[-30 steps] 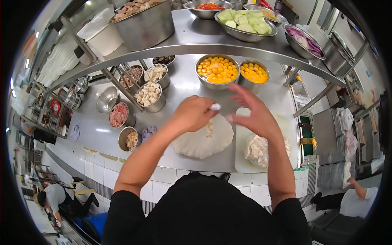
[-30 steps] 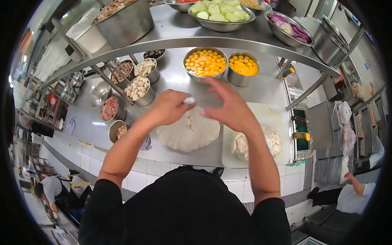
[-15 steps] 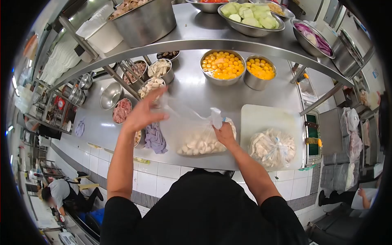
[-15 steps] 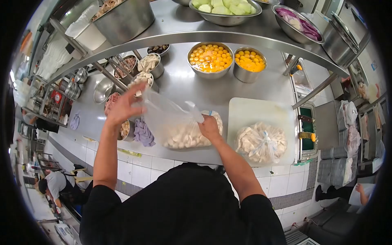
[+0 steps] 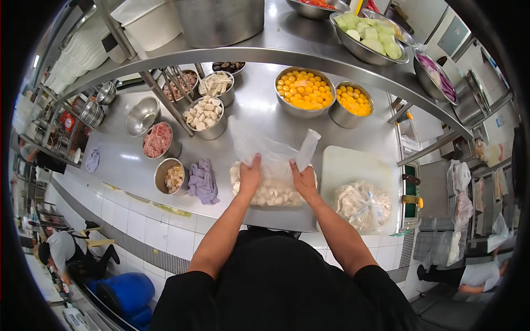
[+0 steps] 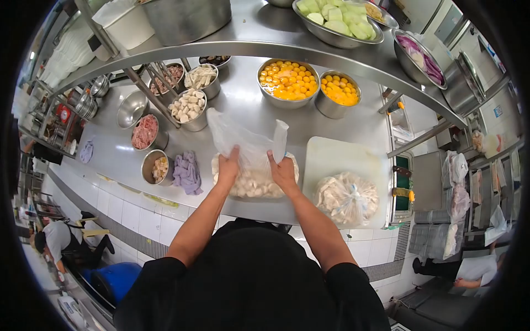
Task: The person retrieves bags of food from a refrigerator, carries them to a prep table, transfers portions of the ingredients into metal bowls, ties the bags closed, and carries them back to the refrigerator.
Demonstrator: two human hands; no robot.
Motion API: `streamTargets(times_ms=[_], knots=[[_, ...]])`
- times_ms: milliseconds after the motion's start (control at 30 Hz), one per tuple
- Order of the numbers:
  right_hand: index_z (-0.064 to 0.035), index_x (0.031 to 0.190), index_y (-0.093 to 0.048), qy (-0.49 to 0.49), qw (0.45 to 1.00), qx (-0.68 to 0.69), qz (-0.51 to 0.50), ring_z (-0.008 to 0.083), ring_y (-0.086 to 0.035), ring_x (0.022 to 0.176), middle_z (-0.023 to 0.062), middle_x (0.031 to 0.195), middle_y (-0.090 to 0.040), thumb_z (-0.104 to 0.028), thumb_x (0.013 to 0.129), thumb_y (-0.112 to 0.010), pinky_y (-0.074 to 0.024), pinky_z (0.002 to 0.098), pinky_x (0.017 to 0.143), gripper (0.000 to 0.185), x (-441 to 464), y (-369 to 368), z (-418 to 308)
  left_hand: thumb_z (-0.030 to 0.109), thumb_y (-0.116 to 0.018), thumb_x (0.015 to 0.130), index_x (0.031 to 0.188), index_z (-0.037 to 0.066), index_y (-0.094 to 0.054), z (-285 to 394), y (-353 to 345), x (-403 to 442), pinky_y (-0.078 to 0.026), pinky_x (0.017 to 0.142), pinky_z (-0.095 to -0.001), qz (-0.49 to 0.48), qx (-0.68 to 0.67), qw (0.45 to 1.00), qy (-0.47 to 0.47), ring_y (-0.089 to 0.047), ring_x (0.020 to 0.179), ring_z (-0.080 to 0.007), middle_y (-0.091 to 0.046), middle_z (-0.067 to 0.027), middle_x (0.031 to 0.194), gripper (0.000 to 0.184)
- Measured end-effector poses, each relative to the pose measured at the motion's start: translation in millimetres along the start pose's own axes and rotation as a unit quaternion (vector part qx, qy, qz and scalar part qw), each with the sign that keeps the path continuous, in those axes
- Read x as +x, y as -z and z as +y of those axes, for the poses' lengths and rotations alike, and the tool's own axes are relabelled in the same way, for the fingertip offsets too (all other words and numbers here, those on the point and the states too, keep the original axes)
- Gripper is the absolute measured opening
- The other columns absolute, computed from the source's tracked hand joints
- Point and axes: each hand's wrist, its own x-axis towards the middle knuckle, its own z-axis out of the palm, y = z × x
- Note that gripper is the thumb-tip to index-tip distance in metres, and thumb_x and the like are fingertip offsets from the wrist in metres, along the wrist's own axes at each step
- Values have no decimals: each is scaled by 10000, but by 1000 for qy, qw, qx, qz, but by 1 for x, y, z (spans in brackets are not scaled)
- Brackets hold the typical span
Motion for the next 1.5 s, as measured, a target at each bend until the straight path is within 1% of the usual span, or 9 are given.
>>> streamTargets(times_ms=[300, 533, 600, 700, 933, 1067, 1133, 1300, 1500], knots=[[-66, 1080, -629, -186, 884, 426, -56, 219, -587, 1033, 128, 1036, -656, -397, 997, -532, -496, 329, 824, 355, 23, 12, -43, 262, -576, 915, 1276, -15, -539, 44, 22, 14, -508, 924, -452, -188, -430, 857, 215, -605, 865, -273, -629, -76, 971, 457], [-83, 1161, -590, -215, 732, 638, -106, 198, -594, 777, 107, 883, -640, -238, 989, -518, -498, 354, 734, 242, 43, -12, -5, 228, -536, 919, 1098, 40, -621, -6, 16, 25, -508, 918, -440, -284, -514, 796, 145, -547, 733, -226, -574, -45, 724, 273], [-50, 1097, -589, -222, 959, 145, -95, 179, -555, 680, 95, 808, -607, -167, 951, -508, -470, 352, 679, 204, 33, -28, -45, 169, -529, 925, 1022, 32, -625, -14, 11, 27, -531, 774, -375, -374, -415, 803, 208, -506, 621, -184, -576, -47, 709, 194], [-45, 1030, -618, -166, 930, 203, -256, 119, -516, 673, 21, 775, -568, -121, 901, -541, -426, 287, 611, 168, 37, -29, -26, 146, -544, 924, 993, 10, -632, 34, -21, -2, -511, 624, -366, -168, -36, 980, 102, -503, 543, -159, -610, -41, 726, 176], [-54, 1002, -638, -199, 902, 364, -118, 125, -545, 700, 21, 867, -627, -208, 930, -646, -423, 272, 596, 170, 24, -17, -43, 114, -588, 866, 1102, -20, -625, 35, -33, -15, -501, 598, -344, -203, 422, 875, -124, -616, 704, -139, -665, -64, 838, 274], [-63, 945, -645, -209, 868, 448, -47, 121, -566, 702, 15, 803, -630, -254, 943, -624, -436, 285, 601, 193, 28, -3, -58, 75, -593, 853, 1095, -13, -653, 26, -7, 0, -502, 682, -344, -371, 186, 907, -70, -621, 737, -162, -671, -44, 813, 265], [-67, 928, -640, -163, 889, 407, -127, 123, -586, 716, 17, 811, -638, -265, 950, -614, -450, 293, 609, 201, 19, 1, -44, 36, -603, 830, 1065, -3, -683, 9, 13, 34, -488, 707, -308, -419, 4, 886, 200, -627, 780, -163, -683, -33, 834, 251], [-50, 992, -646, 192, 933, -264, -151, 248, -663, 730, 49, 949, -694, -175, 882, -586, -497, 345, 634, 177, -4, 13, -55, -10, -598, 825, 1099, -22, -668, 41, 7, 33, -481, 679, -278, -430, 157, 882, 110, -608, 780, -118, -694, -59, 917, 283], [-52, 1003, -636, 211, 906, -352, -101, 248, -615, 985, 36, 1101, -605, -83, 840, -537, -483, 448, 791, 194, -25, -7, -66, 39, -560, 884, 1067, -16, -693, 51, 1, 21, -472, 805, -260, -245, 171, 954, 25, -597, 836, -115, -685, -36, 941, 233]])
